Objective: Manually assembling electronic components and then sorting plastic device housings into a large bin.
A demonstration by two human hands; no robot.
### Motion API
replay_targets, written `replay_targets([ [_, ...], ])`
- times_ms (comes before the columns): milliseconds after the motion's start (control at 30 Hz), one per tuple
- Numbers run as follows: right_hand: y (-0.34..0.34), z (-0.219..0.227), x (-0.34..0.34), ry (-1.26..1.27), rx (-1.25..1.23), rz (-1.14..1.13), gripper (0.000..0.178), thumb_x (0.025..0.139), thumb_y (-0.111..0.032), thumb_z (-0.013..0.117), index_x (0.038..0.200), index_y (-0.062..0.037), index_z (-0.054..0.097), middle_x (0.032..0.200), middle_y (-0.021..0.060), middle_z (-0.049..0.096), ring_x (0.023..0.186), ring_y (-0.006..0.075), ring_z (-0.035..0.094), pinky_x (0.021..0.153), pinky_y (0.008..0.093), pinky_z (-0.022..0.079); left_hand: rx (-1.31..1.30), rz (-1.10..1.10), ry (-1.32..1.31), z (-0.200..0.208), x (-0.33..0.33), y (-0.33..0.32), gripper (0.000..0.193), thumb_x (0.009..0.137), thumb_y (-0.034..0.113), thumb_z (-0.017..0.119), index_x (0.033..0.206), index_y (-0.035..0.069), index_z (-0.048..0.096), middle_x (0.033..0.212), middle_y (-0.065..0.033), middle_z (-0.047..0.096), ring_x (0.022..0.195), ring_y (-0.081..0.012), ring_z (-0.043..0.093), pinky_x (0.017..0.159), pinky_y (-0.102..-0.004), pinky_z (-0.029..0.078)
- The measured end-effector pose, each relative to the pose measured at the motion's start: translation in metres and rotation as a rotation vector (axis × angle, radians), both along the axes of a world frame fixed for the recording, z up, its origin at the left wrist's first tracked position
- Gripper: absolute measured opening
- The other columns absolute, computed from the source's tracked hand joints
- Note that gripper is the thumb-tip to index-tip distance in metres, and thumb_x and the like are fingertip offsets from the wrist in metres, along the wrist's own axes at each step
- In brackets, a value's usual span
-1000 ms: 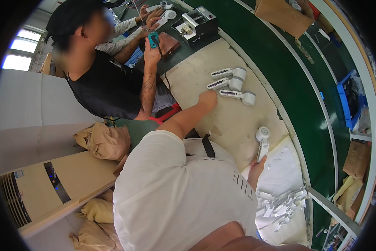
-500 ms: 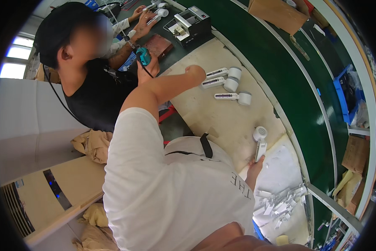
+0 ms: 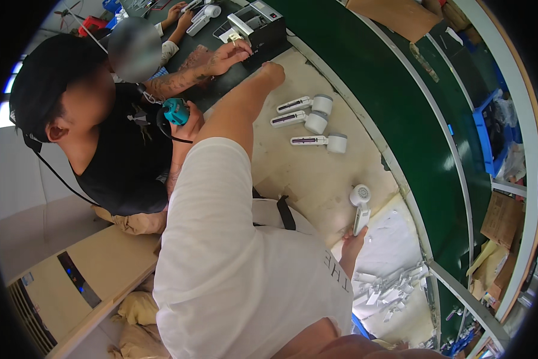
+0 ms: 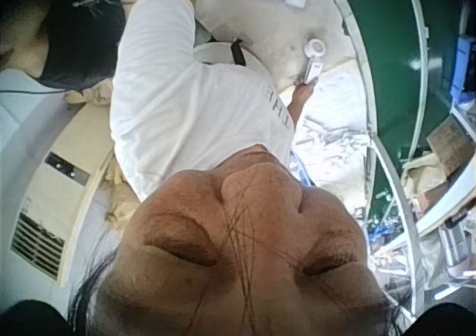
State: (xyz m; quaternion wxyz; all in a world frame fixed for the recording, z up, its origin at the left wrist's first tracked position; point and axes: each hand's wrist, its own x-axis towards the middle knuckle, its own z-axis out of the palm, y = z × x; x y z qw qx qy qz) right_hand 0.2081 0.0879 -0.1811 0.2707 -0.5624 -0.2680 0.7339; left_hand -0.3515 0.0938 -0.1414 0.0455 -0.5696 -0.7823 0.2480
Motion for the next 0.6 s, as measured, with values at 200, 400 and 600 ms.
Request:
replay_targets([
  [200,0.0,0.002,0.004,0.068,-0.017,0.012,0.046,0.083,-0.051,0.043,0.099,-0.0079,0.046,0.06,-0.0001,0.043,0.048,0.0117,0.041,0.044,0.0247,0.034,0.407,0.075,-0.264,0.012,0.041,0.007,0.015,0.07,0.013,0.051,0.076,0.005,0.062,0.083,-0.0133,0.057,0.076,-0.0307,0.059,0.063,-0.0393,0.048],
  [400,-0.002,0.027,-0.025,0.076,0.161,-0.051,0.04,0.086,-0.043,0.043,0.089,-0.0039,0.049,0.063,0.0029,0.047,0.049,0.0114,0.043,0.044,0.0234,0.035,0.167,0.2,-1.592,0.061,0.222,-0.012,0.024,0.075,0.022,0.052,0.089,0.004,0.061,0.078,-0.0102,0.062,0.073,-0.0196,0.059,0.064,-0.0305,0.047],
  [600,-0.025,0.08,-0.084,0.069,0.35,-0.023,0.034,0.087,-0.034,0.044,0.088,-0.0006,0.051,0.066,0.0058,0.054,0.051,0.0082,0.044,0.046,0.0218,0.036,-0.014,0.763,-2.348,0.057,0.33,-0.045,0.032,0.083,0.025,0.049,0.106,0.002,0.047,0.093,-0.0075,0.056,0.084,-0.014,0.054,0.068,-0.029,0.047],
])
